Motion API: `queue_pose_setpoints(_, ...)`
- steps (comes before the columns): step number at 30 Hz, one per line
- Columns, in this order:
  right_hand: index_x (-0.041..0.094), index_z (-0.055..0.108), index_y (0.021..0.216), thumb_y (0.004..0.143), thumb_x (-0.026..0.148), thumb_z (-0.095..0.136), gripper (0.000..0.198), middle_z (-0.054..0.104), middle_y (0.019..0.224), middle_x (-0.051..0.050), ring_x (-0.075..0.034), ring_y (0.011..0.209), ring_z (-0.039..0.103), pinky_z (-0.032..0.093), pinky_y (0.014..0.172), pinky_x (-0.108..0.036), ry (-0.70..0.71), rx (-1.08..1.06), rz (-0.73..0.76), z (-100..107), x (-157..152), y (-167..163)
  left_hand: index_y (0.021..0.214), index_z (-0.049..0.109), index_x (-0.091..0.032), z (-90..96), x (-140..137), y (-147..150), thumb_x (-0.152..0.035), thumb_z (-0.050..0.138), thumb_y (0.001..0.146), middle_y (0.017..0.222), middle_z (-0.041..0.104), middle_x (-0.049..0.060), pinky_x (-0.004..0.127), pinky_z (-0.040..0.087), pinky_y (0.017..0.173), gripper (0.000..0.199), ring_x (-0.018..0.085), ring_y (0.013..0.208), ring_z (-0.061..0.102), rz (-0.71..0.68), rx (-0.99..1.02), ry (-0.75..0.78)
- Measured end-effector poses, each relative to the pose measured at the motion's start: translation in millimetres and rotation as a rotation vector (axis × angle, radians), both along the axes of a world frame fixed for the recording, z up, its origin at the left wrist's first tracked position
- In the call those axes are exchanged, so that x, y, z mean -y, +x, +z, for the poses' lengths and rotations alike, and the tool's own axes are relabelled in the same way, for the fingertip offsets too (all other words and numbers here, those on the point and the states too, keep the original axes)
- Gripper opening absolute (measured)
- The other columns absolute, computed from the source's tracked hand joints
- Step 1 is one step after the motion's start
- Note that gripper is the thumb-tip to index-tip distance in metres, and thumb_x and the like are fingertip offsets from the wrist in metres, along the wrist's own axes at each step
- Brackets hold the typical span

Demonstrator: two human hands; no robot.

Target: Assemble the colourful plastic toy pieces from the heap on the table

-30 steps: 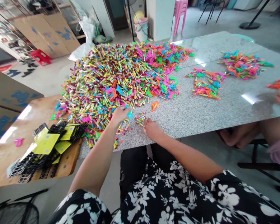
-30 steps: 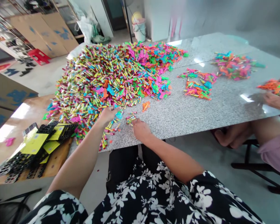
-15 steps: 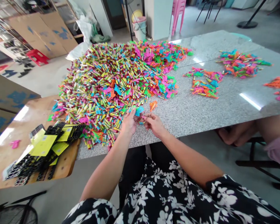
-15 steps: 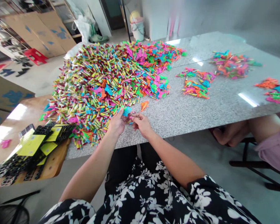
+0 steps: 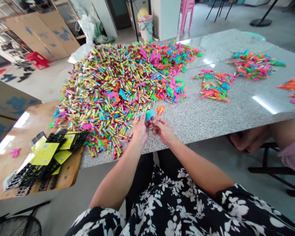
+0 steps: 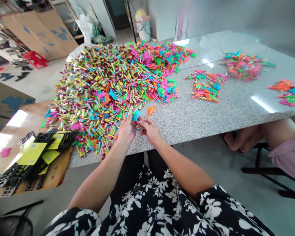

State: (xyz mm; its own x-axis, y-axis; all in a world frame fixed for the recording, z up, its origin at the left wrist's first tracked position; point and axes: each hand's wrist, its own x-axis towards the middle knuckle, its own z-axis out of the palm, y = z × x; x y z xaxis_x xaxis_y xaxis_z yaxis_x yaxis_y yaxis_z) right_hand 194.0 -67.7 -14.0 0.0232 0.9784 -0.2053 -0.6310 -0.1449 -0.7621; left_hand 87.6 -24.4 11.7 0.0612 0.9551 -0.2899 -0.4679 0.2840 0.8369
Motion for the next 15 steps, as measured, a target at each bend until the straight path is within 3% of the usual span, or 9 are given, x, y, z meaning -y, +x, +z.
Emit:
queue_pose_setpoints(4, 0.022, 0.065, 0.086, 0.075, 0.046, 0.086, 0.033, 0.077, 0.075, 0.0, -0.011, 0.051, 0.06, 0.044, 0.045, -0.022, -0.038, -0.031, -0.006, 2.0, -0.5, 1.8, 0.091, 0.066, -0.019, -3.4, 1.5, -0.3, -0.06, 0.085, 0.085, 0.076, 0.073, 0.002, 0.025, 0.05, 0.054, 0.045, 0.013, 0.057, 0.066, -0.02, -0.02, 0.017)
queue_pose_setpoints(8, 0.022, 0.068, 0.093, 0.079, 0.049, 0.085, 0.035, 0.074, 0.071, 0.0, -0.012, 0.052, 0.061, 0.049, 0.048, -0.024, -0.026, -0.045, -0.058, 5.5, -2.4, 1.8, 0.083, 0.062, -0.022, -4.1, 2.3, 3.0, -0.055, 0.087, 0.085, 0.072, 0.069, -0.002, 0.026, 0.055, 0.061, 0.042, 0.015, 0.07, 0.072, 0.077, -0.089, 0.11)
queue_pose_setpoints(15, 0.024, 0.069, 0.106, 0.089, 0.054, 0.079, 0.035, 0.073, 0.077, 0.002, -0.013, 0.062, 0.065, 0.056, 0.061, -0.028, 0.187, 0.176, -0.14, 5.0, 3.0, 1.9, 0.087, 0.064, -0.021, 1.0, 1.3, 13.2, -0.055, 0.084, 0.088, 0.078, 0.074, 0.002, 0.027, 0.053, 0.057, 0.039, 0.016, 0.067, 0.072, 0.119, -0.087, 0.115)
